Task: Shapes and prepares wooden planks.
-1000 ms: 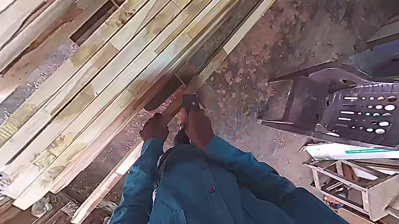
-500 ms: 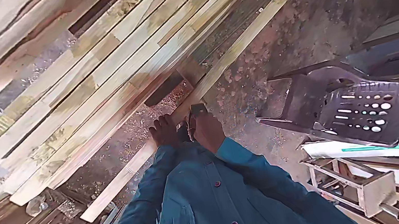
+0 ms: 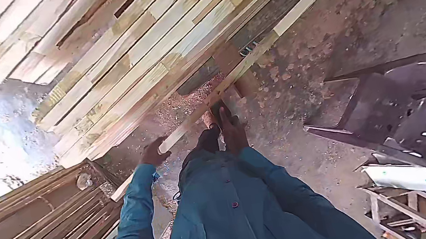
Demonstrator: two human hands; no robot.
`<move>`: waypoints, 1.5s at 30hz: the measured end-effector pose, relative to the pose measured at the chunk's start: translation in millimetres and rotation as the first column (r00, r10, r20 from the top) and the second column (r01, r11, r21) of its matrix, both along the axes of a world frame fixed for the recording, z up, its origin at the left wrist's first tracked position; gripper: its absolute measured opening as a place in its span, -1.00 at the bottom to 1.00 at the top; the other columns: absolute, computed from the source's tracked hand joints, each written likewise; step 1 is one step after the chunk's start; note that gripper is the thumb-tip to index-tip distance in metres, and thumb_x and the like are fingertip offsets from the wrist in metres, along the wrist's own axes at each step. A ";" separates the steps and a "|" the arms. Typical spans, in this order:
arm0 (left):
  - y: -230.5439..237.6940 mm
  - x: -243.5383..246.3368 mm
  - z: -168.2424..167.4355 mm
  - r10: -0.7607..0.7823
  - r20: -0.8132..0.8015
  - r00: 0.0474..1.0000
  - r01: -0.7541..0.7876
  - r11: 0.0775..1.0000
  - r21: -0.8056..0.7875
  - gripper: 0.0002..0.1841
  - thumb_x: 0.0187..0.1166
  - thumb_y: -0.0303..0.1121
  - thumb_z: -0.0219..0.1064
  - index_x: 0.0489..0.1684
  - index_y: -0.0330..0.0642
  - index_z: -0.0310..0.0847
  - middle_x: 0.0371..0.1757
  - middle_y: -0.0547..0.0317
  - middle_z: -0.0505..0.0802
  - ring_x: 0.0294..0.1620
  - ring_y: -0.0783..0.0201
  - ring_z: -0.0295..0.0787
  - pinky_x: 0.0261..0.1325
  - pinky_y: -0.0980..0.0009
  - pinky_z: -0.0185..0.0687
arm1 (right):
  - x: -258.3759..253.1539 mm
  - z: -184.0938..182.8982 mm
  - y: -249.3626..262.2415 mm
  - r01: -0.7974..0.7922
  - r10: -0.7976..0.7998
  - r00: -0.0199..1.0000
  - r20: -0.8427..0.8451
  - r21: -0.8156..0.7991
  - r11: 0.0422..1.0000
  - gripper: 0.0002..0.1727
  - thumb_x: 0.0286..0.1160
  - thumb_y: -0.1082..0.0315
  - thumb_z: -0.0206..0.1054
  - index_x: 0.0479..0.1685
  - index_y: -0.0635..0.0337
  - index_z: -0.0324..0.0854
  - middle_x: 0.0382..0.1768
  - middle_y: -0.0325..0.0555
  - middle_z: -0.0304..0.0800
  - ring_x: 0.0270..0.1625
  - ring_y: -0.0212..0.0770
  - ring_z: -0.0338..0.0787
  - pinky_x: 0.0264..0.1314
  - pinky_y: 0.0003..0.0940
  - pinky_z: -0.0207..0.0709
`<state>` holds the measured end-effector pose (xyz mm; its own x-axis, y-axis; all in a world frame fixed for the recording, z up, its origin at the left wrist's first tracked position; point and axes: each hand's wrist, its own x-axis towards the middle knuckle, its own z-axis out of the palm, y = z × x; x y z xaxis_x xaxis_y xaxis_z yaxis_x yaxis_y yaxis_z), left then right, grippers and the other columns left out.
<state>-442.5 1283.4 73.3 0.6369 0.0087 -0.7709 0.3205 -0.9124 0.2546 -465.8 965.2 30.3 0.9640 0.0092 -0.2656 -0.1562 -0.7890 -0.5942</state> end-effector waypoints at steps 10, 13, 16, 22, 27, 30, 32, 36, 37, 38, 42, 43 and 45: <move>-39.4 -30.0 7.0 -0.055 0.184 0.981 0.005 0.965 0.263 -0.34 0.52 -0.22 0.45 0.69 0.07 0.44 0.48 -0.15 0.73 0.49 -0.23 0.65 0.49 -0.36 0.45 | 72.5 118.1 -0.8 0.205 -0.243 0.909 -0.338 -0.144 0.968 -0.55 0.79 0.24 0.07 0.48 0.32 0.50 0.20 0.41 0.68 0.15 0.32 0.82 0.11 0.19 0.71; -33.2 -28.5 8.5 -0.074 0.184 0.980 0.028 0.970 0.243 -0.38 0.52 -0.25 0.42 0.66 0.06 0.47 0.44 -0.09 0.75 0.45 -0.16 0.69 0.44 -0.31 0.51 | 26.5 110.1 80.5 0.208 -0.214 0.866 -0.453 -0.063 0.976 -0.33 0.71 0.30 0.17 0.76 0.38 0.14 0.49 0.41 0.48 0.26 0.31 0.76 0.20 0.16 0.69; -26.8 -26.1 7.3 -0.135 0.156 0.979 0.102 0.974 0.204 -0.39 0.53 -0.22 0.39 0.65 0.01 0.47 0.41 -0.08 0.77 0.43 -0.14 0.71 0.43 -0.27 0.54 | -20.8 103.5 138.2 0.084 -0.118 0.844 -0.524 -0.088 0.993 -0.22 0.72 0.34 0.18 0.83 0.47 -0.11 0.66 0.45 0.20 0.18 0.30 0.82 0.13 0.09 0.75; 20.1 5.2 -7.1 0.039 -0.255 0.966 -0.125 0.935 -0.331 -0.26 0.77 0.34 -0.15 0.16 -0.13 0.73 -0.51 0.17 0.72 -0.62 0.29 0.59 -0.50 0.31 0.60 | -45.0 114.5 89.9 0.194 -0.168 0.947 -0.274 0.072 0.978 -0.67 0.72 0.27 0.16 0.27 0.26 0.63 -0.24 0.24 0.79 -0.14 0.25 0.85 -0.08 0.27 0.68; 29.7 29.7 -25.8 0.243 -0.652 0.718 -0.571 0.741 -0.352 0.24 0.29 0.71 -0.77 -0.02 -0.26 0.59 -0.53 -0.07 0.75 -0.76 0.15 0.58 -0.75 0.29 0.55 | 25.7 90.9 42.6 0.274 -0.274 0.961 -0.033 -0.001 0.962 -0.45 0.82 0.30 0.07 0.76 0.20 0.32 0.13 0.39 0.77 0.21 0.35 0.79 0.31 0.22 0.61; 28.8 19.7 -27.3 0.321 -0.644 0.695 -0.604 0.746 -0.280 0.01 0.58 0.56 -0.60 -0.26 -0.21 0.54 -0.62 0.05 0.65 -0.76 0.17 0.52 -0.74 0.29 0.49 | 16.5 48.5 73.0 0.263 -0.261 0.955 -0.137 -0.004 0.965 -0.28 0.72 0.39 0.15 0.89 0.10 0.05 0.43 0.46 0.52 0.23 0.41 0.77 0.20 0.28 0.69; 22.3 21.9 -22.9 0.376 -0.575 0.726 -0.604 0.749 -0.272 -0.06 0.65 0.51 -0.53 -0.29 -0.21 0.52 -0.64 0.06 0.62 -0.77 0.17 0.48 -0.76 0.28 0.45 | -13.3 63.2 107.7 0.257 -0.243 0.933 -0.267 0.016 0.966 -0.20 0.66 0.45 0.21 0.91 0.13 -0.02 0.47 0.46 0.48 0.21 0.40 0.75 0.17 0.27 0.67; 12.0 11.7 -29.2 0.455 -0.394 0.799 -0.575 0.769 -0.277 -0.07 0.68 0.49 -0.41 -0.14 -0.26 0.58 -0.57 -0.03 0.67 -0.74 0.11 0.53 -0.72 0.18 0.50 | 0.4 119.7 77.8 0.343 -0.322 0.887 -0.332 0.005 0.939 -0.56 0.69 0.33 0.22 0.48 0.34 0.48 0.28 0.42 0.64 0.26 0.40 0.73 0.20 0.31 0.64; 14.2 7.1 -29.3 0.453 -0.365 0.813 -0.560 0.780 -0.279 -0.08 0.70 0.48 -0.39 -0.10 -0.27 0.59 -0.55 -0.04 0.68 -0.73 0.10 0.54 -0.71 0.17 0.52 | 20.7 116.5 57.4 0.400 -0.385 0.876 -0.292 -0.008 0.917 -0.62 0.73 0.27 0.19 0.34 0.35 0.56 0.16 0.39 0.71 0.20 0.36 0.78 0.17 0.30 0.65; 15.2 3.9 -29.6 0.449 -0.348 0.823 -0.549 0.785 -0.286 -0.09 0.71 0.47 -0.38 -0.10 -0.28 0.59 -0.55 -0.04 0.69 -0.73 0.11 0.55 -0.71 0.17 0.52 | 41.0 109.7 38.6 0.453 -0.437 0.860 -0.263 -0.001 0.892 -0.65 0.73 0.25 0.16 0.22 0.35 0.60 0.09 0.36 0.74 0.15 0.31 0.80 0.14 0.28 0.66; 12.2 11.4 -24.0 0.427 -0.333 0.841 -0.524 0.796 -0.303 -0.13 0.73 0.44 -0.41 -0.07 -0.22 0.58 -0.56 0.02 0.65 -0.72 0.14 0.53 -0.71 0.20 0.51 | 55.9 124.3 77.7 0.422 -0.368 0.843 -0.393 0.059 0.905 -0.48 0.56 0.40 0.33 0.43 0.53 0.42 0.24 0.48 0.64 0.27 0.38 0.74 0.20 0.29 0.65; 9.6 10.1 -24.7 0.402 -0.321 0.857 -0.497 0.810 -0.312 -0.14 0.76 0.41 -0.41 0.02 -0.21 0.59 -0.54 0.02 0.66 -0.70 0.13 0.55 -0.67 0.18 0.54 | 38.9 118.4 106.2 0.373 -0.325 0.861 -0.391 0.052 0.926 -0.48 0.56 0.39 0.33 0.43 0.54 0.42 0.25 0.48 0.62 0.24 0.38 0.75 0.13 0.26 0.70; 13.8 -0.9 -22.3 0.356 -0.289 0.889 -0.435 0.853 -0.289 -0.16 0.79 0.37 -0.42 0.08 -0.22 0.59 -0.50 0.00 0.72 -0.63 0.12 0.65 -0.61 0.17 0.63 | -5.8 118.8 153.5 0.261 -0.195 0.880 -0.432 0.098 0.960 -0.61 0.70 0.45 0.15 0.42 0.46 0.49 0.40 0.43 0.56 0.34 0.35 0.70 0.19 0.20 0.68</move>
<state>-443.4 1297.1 50.9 0.4513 -0.0615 -0.8902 0.7187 -0.5664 0.4034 -471.6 1118.7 149.2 0.7461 -0.1268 -0.6537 -0.5786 -0.6093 -0.5422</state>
